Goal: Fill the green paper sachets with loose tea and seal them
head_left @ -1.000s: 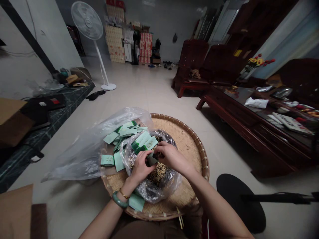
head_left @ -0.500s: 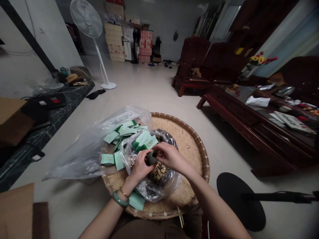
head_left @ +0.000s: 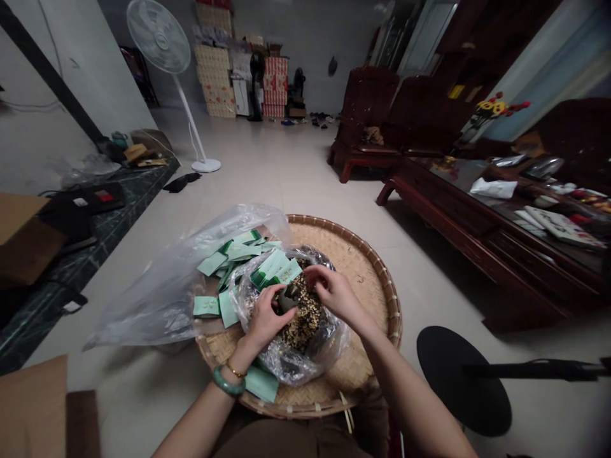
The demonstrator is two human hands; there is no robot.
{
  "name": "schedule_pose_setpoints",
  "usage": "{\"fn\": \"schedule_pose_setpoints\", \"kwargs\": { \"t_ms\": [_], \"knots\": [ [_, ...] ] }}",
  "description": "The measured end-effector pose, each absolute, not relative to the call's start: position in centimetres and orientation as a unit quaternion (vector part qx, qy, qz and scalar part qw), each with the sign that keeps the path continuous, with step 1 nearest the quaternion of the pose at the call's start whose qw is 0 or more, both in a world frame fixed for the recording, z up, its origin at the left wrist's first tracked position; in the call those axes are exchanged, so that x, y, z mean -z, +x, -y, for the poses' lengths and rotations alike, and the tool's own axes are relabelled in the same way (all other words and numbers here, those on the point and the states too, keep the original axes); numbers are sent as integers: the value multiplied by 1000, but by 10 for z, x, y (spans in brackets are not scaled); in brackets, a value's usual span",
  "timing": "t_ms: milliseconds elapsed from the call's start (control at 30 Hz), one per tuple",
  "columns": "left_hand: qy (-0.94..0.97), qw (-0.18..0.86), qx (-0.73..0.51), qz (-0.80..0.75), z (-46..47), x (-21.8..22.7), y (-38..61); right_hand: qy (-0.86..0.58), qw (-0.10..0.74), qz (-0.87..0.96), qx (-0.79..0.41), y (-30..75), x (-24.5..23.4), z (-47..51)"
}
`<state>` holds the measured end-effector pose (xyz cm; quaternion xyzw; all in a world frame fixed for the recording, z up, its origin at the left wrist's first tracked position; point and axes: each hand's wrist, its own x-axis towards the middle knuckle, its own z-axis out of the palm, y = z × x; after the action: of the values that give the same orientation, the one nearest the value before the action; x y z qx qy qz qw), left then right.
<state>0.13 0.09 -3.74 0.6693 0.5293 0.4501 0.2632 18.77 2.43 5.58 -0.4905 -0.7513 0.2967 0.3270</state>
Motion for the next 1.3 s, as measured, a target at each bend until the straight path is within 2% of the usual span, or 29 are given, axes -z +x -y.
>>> {"fn": "schedule_pose_setpoints", "kwargs": {
  "t_ms": [200,300,400,467,667,933,1133,1300],
  "knots": [
    [600,309,-482,-559,-1,38,-12,-519,104,799,-285,200,-3,-11],
    [576,325,-490,-567,-1,37,-16,-529,126,808,-227,192,12,-12],
    [581,321,-488,-567,0,36,-17,-549,141,811,-142,183,7,-30],
    [587,314,-484,-567,0,35,-17,-554,55,822,-120,177,-2,-48],
    [599,300,-488,-559,0,37,-15,-567,-11,816,-114,156,-16,-82],
    [614,294,-474,-559,-1,34,-13,-582,-25,804,-120,147,-13,-82],
    [619,273,-476,-563,2,26,-15,-579,0,799,-159,152,-17,-92],
    [636,240,-478,-556,6,18,-15,-574,53,793,-199,167,-21,-98]
  ]
}}
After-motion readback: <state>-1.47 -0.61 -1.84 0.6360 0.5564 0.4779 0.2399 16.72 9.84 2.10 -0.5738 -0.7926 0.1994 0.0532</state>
